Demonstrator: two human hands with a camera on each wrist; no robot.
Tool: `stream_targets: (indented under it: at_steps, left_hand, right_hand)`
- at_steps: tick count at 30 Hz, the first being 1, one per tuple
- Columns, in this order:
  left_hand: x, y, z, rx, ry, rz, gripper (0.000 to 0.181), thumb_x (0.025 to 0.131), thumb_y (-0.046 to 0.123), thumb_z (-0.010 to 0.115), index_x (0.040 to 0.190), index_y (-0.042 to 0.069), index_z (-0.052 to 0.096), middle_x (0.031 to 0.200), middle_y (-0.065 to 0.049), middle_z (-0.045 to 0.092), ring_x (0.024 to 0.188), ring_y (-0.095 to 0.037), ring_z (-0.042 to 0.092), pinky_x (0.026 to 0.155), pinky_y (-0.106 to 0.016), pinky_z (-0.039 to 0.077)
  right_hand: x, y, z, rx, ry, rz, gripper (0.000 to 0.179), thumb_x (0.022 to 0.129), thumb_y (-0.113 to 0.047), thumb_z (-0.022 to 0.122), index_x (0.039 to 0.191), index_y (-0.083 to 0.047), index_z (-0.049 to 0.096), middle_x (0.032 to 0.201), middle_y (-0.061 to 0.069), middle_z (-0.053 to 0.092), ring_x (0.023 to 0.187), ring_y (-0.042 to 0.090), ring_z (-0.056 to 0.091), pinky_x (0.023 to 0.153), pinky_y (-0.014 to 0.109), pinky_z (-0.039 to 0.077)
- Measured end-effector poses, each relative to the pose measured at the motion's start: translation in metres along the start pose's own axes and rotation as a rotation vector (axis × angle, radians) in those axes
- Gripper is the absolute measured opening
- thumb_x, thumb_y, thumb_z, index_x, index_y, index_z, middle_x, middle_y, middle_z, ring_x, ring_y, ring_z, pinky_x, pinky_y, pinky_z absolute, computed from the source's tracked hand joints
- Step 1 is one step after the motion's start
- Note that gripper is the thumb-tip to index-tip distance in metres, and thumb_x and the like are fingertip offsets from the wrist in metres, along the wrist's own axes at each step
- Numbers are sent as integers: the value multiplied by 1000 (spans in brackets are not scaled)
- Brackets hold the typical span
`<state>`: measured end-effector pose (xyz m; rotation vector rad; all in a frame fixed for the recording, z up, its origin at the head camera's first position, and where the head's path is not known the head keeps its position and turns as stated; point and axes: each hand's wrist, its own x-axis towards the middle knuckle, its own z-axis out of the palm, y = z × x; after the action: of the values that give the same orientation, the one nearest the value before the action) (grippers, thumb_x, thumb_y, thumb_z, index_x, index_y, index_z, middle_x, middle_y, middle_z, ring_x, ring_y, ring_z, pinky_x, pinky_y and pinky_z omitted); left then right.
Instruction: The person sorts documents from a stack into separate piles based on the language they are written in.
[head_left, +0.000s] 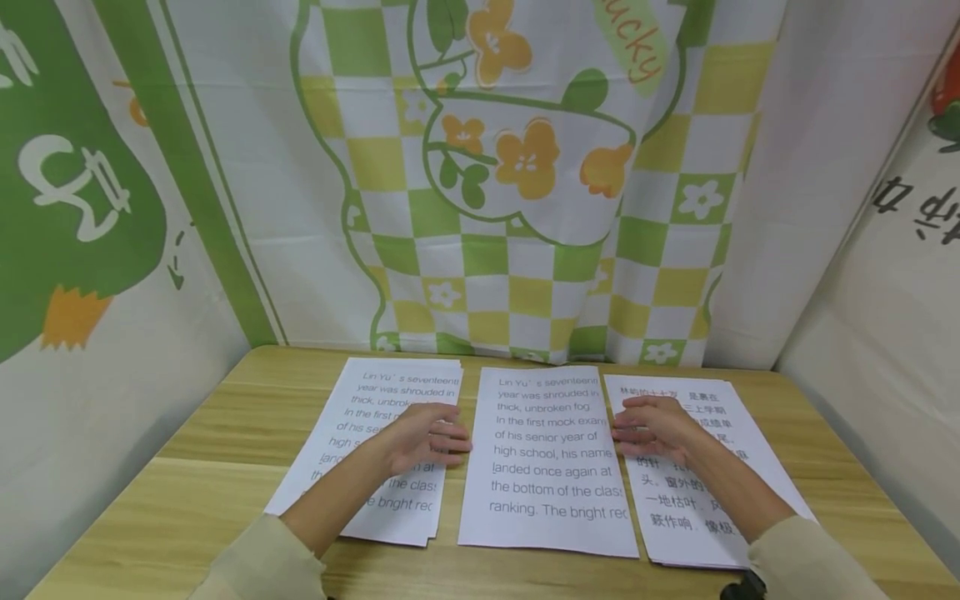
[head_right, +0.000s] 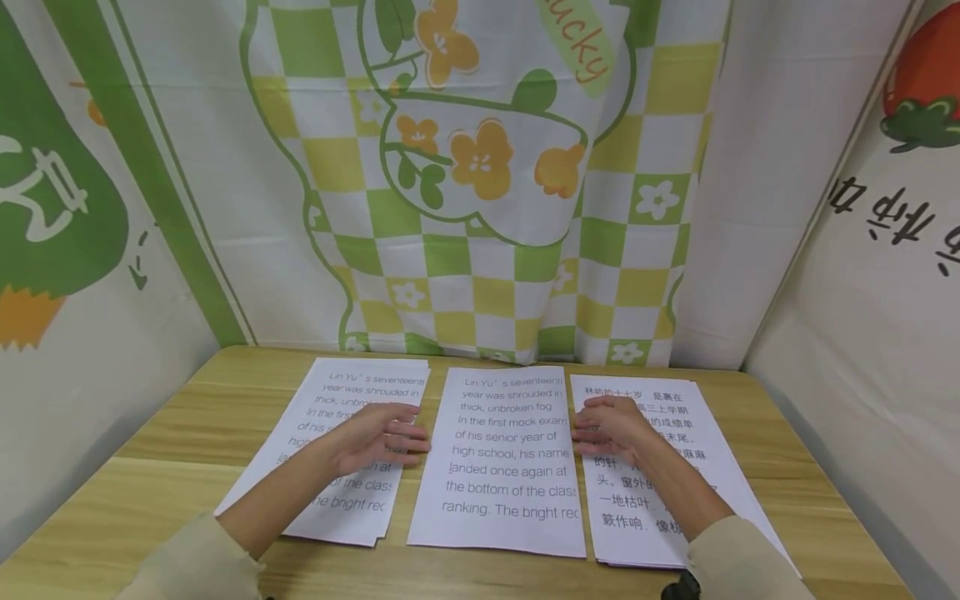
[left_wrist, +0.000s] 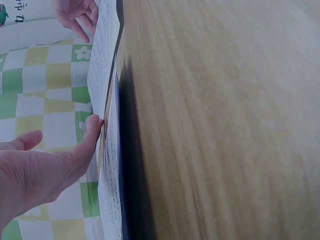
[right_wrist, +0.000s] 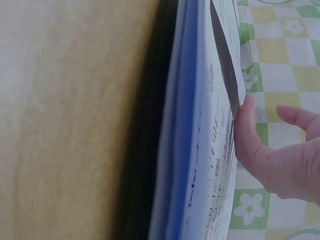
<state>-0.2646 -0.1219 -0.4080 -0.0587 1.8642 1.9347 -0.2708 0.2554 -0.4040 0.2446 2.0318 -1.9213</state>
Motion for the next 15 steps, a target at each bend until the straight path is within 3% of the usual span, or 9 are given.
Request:
stream_targets:
  at_steps: [9, 15]
  left_hand:
    - [-2, 0, 0, 16, -33, 10, 47, 105, 16, 48, 142, -12, 41, 134, -40, 54, 120, -51, 62, 96, -56, 59]
    - [-2, 0, 1, 21, -38, 9, 48, 105, 17, 49, 144, -11, 41, 134, -39, 55, 121, -50, 62, 96, -56, 59]
  right_hand:
    - [1, 2, 6, -110, 8, -42, 66, 95, 0, 67, 152, 12, 36, 104, 14, 71, 88, 19, 71, 79, 32, 65]
    - [2, 4, 12, -198, 16, -92, 62, 91, 2, 71, 146, 12, 45, 105, 12, 69, 84, 17, 71, 73, 30, 64]
